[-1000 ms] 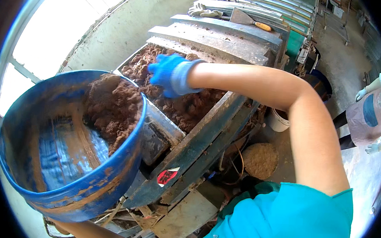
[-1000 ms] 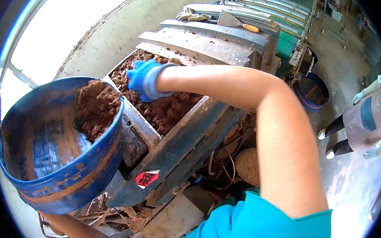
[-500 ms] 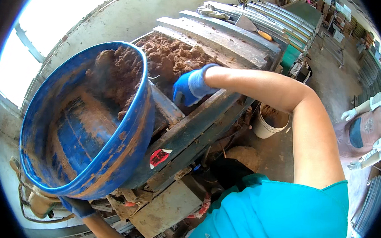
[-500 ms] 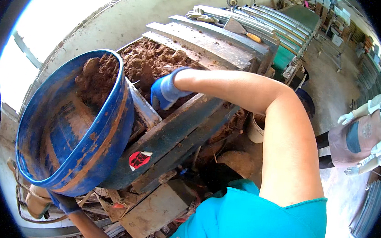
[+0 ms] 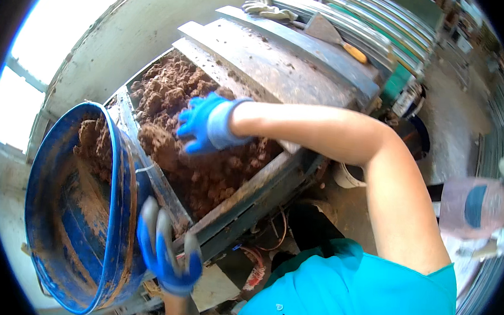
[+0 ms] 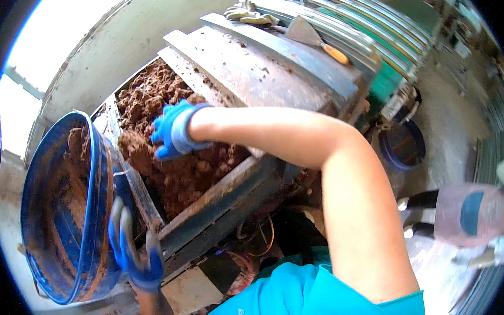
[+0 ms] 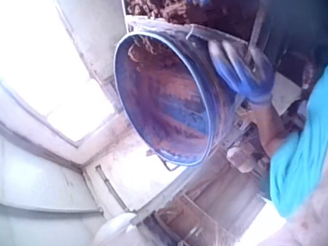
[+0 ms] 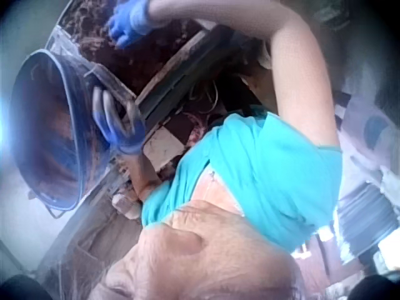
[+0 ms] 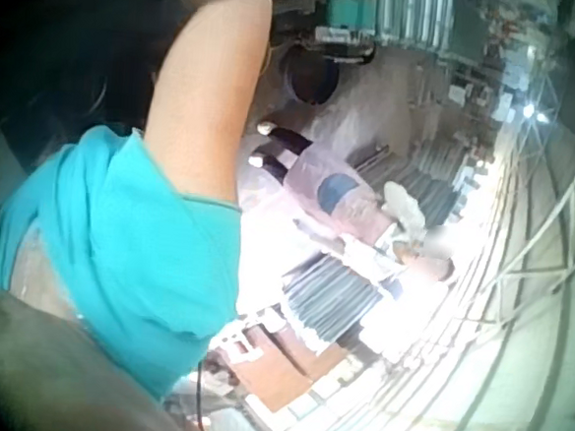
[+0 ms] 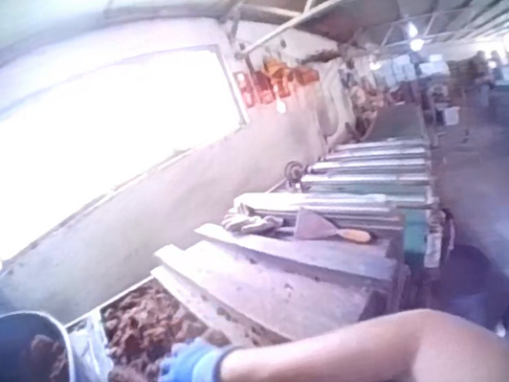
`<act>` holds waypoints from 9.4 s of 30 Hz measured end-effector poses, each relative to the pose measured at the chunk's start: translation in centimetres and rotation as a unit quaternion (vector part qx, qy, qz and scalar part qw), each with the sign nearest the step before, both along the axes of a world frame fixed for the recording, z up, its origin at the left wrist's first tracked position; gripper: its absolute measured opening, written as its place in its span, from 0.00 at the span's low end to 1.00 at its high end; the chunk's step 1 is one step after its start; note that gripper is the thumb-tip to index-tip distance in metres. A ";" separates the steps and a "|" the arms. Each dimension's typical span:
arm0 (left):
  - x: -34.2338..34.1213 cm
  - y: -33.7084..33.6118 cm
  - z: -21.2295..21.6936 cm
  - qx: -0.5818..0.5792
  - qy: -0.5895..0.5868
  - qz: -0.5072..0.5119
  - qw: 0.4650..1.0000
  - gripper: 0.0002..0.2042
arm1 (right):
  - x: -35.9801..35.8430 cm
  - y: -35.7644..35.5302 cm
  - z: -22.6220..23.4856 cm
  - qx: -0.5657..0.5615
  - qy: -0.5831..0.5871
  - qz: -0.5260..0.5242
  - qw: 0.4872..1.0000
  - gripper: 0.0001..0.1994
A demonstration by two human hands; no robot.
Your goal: The person scoops brown clay from a large rotating mixer into a blue bucket using their gloved hands. They then carry the bucket to a processing machine and pour the clay into its hopper, using their hands to scrape the bucket clean and push the material into the machine.
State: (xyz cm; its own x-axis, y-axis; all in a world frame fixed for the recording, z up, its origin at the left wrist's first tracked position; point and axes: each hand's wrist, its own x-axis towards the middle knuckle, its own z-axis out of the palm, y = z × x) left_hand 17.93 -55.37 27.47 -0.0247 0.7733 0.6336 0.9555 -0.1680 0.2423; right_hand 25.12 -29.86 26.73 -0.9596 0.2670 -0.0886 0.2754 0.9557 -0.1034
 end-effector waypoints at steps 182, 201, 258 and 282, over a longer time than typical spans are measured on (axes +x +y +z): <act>-10.8 14.3 26.7 0.061 0.132 0.361 0.921 0.22 | -9.2 6.5 7.5 -0.130 0.083 0.028 0.988 0.25; -16.1 3.6 24.9 0.138 -0.192 0.381 0.894 0.29 | -14.5 14.0 7.8 -0.080 -0.068 -0.084 0.991 0.18; -9.4 -2.0 -3.5 0.275 -0.594 0.627 0.423 0.23 | -33.9 17.7 -5.4 0.065 0.239 -0.158 0.956 0.28; -11.6 -8.1 -8.0 0.104 -0.210 0.641 0.731 0.17 | -7.9 -1.1 -3.8 -0.001 0.145 -0.056 0.988 0.27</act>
